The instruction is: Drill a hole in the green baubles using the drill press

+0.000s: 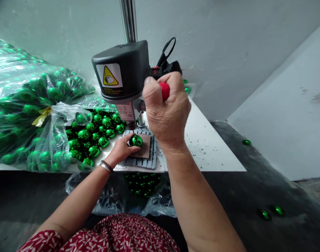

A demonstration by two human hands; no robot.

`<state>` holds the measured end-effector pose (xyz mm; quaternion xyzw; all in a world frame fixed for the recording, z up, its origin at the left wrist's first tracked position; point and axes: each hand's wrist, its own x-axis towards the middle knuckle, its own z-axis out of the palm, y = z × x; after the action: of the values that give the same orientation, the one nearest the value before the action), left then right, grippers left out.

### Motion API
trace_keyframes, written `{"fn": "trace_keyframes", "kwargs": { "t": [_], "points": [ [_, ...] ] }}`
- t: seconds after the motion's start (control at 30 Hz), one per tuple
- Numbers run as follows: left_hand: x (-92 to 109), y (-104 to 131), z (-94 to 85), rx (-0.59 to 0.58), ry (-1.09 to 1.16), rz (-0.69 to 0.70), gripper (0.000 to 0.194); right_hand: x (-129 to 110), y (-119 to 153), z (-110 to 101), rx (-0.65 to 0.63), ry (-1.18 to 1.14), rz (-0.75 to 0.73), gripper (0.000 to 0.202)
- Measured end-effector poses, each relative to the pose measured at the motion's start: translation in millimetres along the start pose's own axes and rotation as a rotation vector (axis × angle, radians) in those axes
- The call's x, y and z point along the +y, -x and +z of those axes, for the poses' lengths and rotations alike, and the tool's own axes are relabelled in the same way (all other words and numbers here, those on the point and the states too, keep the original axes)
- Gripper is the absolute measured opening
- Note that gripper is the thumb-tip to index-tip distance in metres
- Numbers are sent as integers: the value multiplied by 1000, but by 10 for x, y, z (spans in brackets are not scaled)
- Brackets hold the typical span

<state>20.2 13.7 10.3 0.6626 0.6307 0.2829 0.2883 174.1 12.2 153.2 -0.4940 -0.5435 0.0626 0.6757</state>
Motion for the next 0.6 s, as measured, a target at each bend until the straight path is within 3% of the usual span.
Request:
{"fn": "trace_keyframes", "kwargs": {
  "t": [0.6],
  "points": [
    [-75, 16, 81, -6, 102, -19, 68, 109, 235, -87, 16, 68, -87, 27]
  ]
}}
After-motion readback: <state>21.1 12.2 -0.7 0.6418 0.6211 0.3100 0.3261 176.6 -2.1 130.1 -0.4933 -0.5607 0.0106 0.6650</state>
